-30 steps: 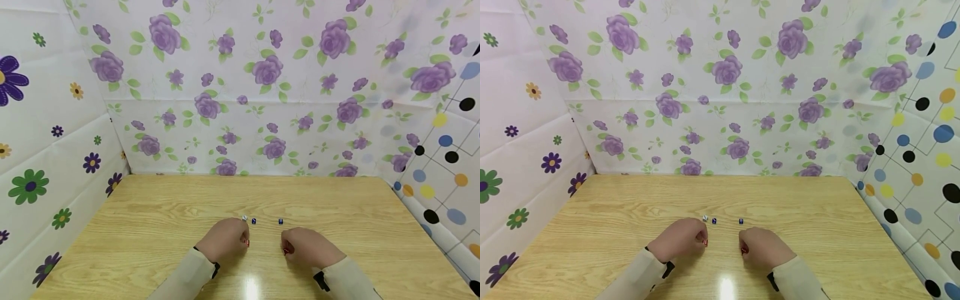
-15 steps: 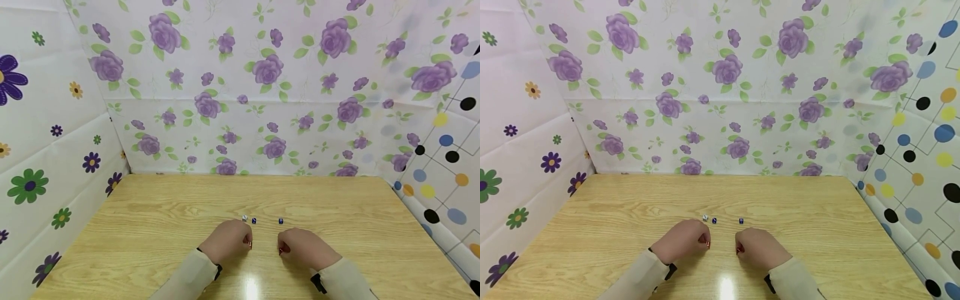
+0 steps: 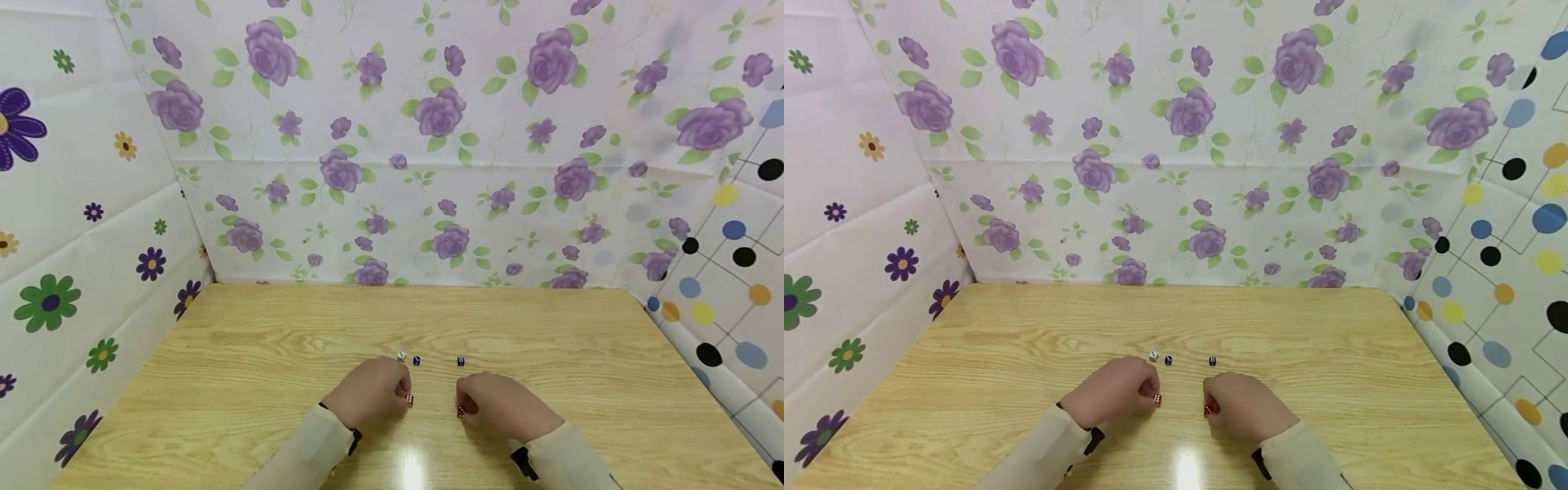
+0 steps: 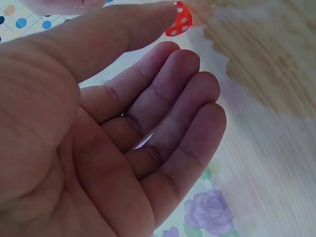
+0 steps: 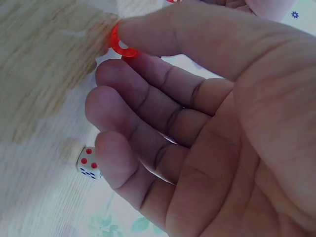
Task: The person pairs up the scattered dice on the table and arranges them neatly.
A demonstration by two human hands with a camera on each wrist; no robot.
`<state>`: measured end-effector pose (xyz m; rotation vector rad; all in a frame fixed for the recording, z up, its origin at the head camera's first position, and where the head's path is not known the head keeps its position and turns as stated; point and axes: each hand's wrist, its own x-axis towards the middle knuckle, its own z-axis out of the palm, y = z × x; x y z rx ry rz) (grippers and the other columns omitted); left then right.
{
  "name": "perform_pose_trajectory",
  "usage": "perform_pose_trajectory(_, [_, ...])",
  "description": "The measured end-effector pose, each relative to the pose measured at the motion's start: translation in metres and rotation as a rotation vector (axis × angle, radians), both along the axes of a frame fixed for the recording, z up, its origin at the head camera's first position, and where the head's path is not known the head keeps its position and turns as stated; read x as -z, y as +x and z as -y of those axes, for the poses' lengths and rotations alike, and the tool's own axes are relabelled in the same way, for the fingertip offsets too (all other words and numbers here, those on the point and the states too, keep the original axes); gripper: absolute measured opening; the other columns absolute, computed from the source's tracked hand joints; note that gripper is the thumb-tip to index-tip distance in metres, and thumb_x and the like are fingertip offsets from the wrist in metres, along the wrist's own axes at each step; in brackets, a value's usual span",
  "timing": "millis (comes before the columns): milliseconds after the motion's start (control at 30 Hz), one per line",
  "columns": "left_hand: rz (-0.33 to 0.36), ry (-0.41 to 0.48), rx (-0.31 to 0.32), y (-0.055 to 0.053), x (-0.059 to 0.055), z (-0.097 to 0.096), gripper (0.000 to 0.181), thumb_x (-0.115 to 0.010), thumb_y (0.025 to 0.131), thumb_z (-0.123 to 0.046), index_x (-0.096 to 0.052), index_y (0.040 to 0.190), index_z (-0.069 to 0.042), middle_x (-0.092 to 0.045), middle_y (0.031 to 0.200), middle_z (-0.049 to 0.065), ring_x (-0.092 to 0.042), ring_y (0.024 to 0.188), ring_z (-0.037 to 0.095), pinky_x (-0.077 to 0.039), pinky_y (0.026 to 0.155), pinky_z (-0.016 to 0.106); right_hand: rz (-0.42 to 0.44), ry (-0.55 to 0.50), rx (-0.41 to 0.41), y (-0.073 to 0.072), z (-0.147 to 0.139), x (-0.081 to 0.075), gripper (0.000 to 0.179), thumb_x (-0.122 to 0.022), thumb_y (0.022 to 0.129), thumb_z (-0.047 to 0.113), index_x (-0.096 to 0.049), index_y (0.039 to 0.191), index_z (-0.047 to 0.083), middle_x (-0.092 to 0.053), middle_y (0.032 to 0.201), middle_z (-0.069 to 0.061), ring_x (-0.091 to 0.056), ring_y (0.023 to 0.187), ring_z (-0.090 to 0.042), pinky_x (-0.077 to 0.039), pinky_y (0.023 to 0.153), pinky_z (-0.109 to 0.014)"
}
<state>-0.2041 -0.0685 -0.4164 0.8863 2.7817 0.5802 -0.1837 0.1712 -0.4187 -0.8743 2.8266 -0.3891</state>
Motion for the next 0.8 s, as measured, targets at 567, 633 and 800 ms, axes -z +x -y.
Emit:
perform_pose_trajectory(567, [0.008,-0.041,0.069,0.003,0.002,-0.005,0.016,-0.075,0.08,-0.021,-0.064,0.069,-0.026,-0.054,0.067,-0.019,-0.05,0.062,0.0,-0.044,0.061,0.02,-0.003,-0.036,-0.069,0.0,0.008,0.007,0.009,-0.072,0.082,0.015,-0.065,0.081,0.021,-0.048,0.067,0.018,-0.041,0.059,-0.002,-0.037,0.055,-0.022])
perform_pose_trajectory(633, [0.02,-0.034,0.069,0.004,0.0,-0.003,0.014,-0.075,0.08,-0.02,-0.065,0.071,-0.025,-0.055,0.069,-0.018,-0.051,0.063,0.0,-0.044,0.062,0.02,0.021,-0.05,-0.068,-0.001,0.008,0.006,0.009,-0.072,0.082,0.016,-0.065,0.081,0.021,-0.049,0.068,0.018,-0.042,0.059,-0.001,-0.038,0.055,-0.021])
perform_pose_trajectory(800, [0.025,-0.009,0.05,0.003,-0.005,0.003,0.008,-0.072,0.083,-0.018,-0.067,0.078,-0.022,-0.057,0.075,-0.015,-0.048,0.067,0.001,-0.043,0.065,0.021,0.065,-0.06,-0.036,-0.003,0.005,-0.004,0.01,-0.073,0.081,0.019,-0.065,0.085,0.019,-0.052,0.07,0.014,-0.044,0.059,-0.003,-0.04,0.057,-0.023])
